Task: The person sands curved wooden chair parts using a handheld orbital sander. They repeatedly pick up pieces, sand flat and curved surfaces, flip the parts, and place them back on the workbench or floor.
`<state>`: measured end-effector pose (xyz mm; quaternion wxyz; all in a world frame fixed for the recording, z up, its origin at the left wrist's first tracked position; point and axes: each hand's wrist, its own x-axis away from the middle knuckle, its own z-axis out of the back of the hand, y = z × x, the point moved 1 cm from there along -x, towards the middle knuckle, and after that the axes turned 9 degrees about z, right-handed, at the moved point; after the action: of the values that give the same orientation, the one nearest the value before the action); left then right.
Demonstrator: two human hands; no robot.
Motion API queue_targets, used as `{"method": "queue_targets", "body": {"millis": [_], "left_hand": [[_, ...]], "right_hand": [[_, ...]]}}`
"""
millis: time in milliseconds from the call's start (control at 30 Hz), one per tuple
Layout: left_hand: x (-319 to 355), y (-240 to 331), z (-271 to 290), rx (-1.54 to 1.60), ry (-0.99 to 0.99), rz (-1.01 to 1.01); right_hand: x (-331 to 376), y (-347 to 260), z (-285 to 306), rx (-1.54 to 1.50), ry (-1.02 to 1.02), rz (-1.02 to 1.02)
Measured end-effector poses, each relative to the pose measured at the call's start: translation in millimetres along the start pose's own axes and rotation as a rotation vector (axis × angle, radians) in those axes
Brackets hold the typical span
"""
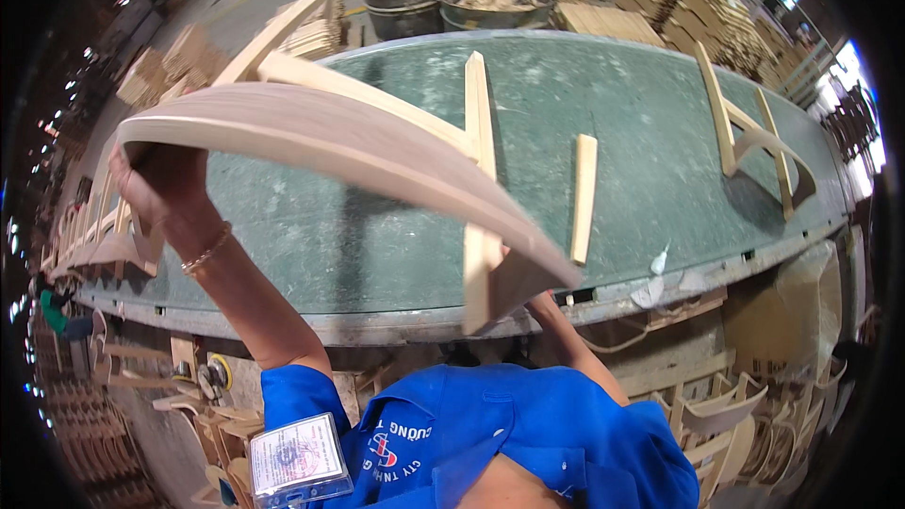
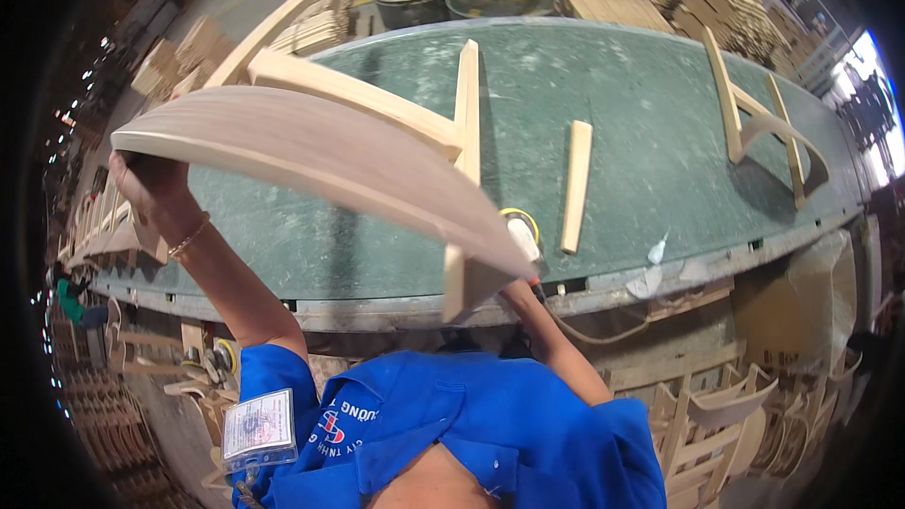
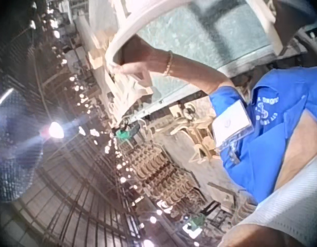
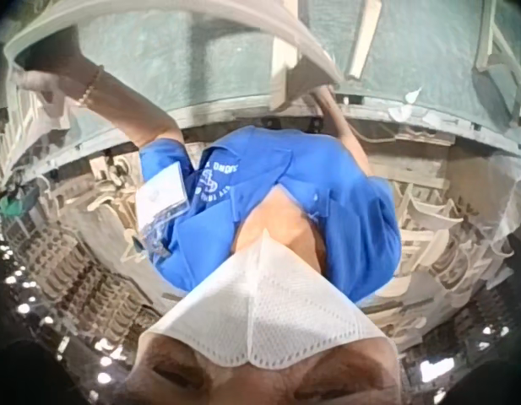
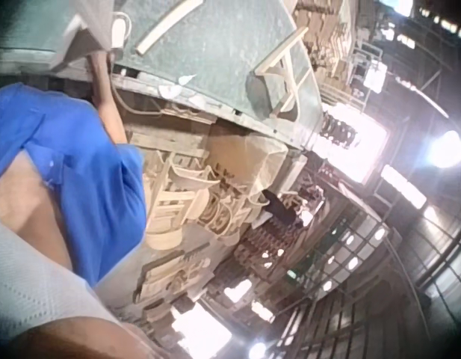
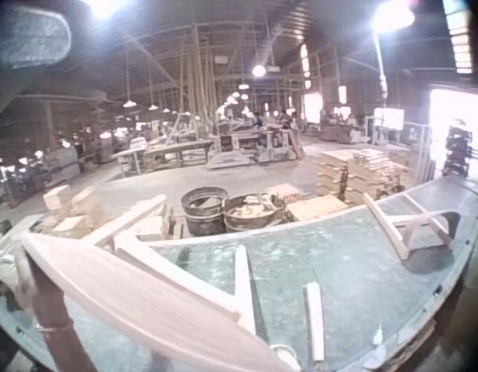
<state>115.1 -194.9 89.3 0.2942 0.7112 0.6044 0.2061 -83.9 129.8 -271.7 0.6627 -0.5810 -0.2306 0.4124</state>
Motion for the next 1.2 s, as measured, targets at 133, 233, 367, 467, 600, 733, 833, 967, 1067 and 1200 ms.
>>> {"method": "queue_targets", "body": {"millis": [133,233,367,467,600,733,833,967,1067,1200], "left_hand": [[41.8,0.4,16.5,-0.074,-0.319,0.213],[75.1,-37.0,-1.6,0.002,-0.321,0.115],[128.5,-40.2,20.5,-0.084,-0.3,0.095],[142.8,-56.5,59.0,-0.012,-0.434,0.235],[162.4,-77.5,71.2,-0.112,-0.492,0.242],[180.3,-82.8,80.5,-0.212,-0.475,0.227],[195.6,-86.5,77.3,-0.173,-0.38,0.235],[211.0,-89.6,66.2,-0.095,-0.352,0.297],[217.2,-89.9,67.0,-0.1,-0.364,0.313],[231.1,-96.6,87.6,-0.282,-0.247,0.446]], "right_hand": [[-39.3,-43.9,6.9,0.767,0.046,0.218],[-29.9,1.5,50.9,0.941,-0.105,0.041],[-26.9,9.2,27.8,0.746,-0.221,-0.184],[-30.5,11.5,25.5,0.853,-0.182,-0.208],[-44.1,5.0,45.5,0.706,-0.152,-0.106],[-74.5,-72.6,76.5,0.19,-0.078,0.097],[-95.5,-208.4,74.4,0.026,-0.011,0.387],[-128.9,-307.2,45.5,0.229,-0.106,0.802],[-132.0,-340.6,7.0,0.369,-0.234,0.987],[-103.7,-378.8,-36.2,0.424,-0.4,1.145]]}}
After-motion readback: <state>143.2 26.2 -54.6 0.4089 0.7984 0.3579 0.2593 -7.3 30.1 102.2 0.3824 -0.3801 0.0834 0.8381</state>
